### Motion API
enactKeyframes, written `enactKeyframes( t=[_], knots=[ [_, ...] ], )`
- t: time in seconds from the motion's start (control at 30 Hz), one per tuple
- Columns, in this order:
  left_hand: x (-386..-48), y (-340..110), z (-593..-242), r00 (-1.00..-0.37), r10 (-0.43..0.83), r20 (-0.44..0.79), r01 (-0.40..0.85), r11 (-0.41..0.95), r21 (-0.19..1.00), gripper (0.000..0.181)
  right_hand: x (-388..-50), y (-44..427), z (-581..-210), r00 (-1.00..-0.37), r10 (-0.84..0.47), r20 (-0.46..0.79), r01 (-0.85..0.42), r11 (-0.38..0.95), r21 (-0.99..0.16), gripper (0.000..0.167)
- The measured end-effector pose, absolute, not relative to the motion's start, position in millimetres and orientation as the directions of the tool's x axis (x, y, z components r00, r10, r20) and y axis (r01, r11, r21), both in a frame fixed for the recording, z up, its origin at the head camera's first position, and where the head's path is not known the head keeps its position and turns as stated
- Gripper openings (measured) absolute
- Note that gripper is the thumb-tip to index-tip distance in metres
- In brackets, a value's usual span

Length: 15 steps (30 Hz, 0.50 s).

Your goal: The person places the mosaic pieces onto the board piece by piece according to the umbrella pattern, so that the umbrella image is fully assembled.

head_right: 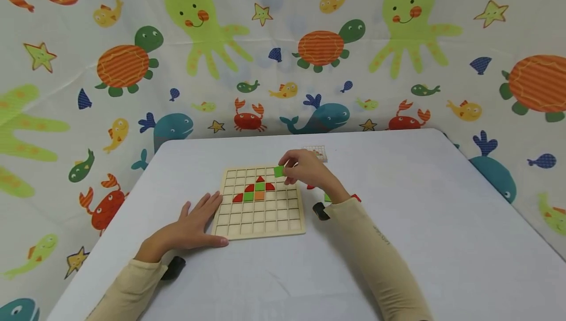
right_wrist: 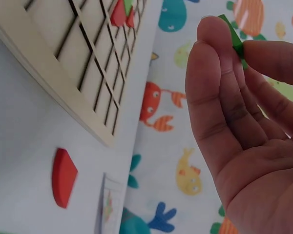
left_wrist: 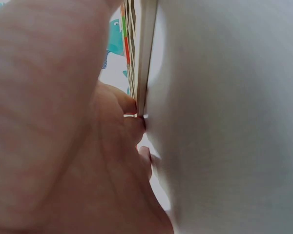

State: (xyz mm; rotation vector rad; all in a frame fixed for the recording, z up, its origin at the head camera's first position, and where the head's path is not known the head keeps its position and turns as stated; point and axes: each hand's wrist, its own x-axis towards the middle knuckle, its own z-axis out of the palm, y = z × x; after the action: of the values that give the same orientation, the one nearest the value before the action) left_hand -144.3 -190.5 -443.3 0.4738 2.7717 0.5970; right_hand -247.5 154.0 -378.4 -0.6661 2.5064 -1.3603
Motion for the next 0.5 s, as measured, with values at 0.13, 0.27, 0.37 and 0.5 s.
enactKeyframes(
  t=[0.13,0.27,0.37,0.5],
  knots=[
    [-145,-190,-443,-0.913,0.359,-0.193,0.249,0.866,0.434,0.128,-245,147,-385,-0.848,-0.529,0.028,-0.303,0.440,-0.845,0.020],
    [-145,-191,-444,-0.916,0.353,-0.193,0.245,0.870,0.428,0.128,-243,140,-390,-0.836,-0.548,0.018,-0.294,0.421,-0.858,0.018],
    [-145,-190,-444,-0.914,0.359,-0.190,0.252,0.869,0.426,0.128,-242,135,-394,-0.836,-0.549,-0.004,-0.286,0.442,-0.850,0.017],
    [-145,-190,-443,-0.913,0.362,-0.189,0.254,0.865,0.432,0.128,-240,129,-400,-0.833,-0.553,-0.023,-0.302,0.489,-0.819,0.016]
  ],
)
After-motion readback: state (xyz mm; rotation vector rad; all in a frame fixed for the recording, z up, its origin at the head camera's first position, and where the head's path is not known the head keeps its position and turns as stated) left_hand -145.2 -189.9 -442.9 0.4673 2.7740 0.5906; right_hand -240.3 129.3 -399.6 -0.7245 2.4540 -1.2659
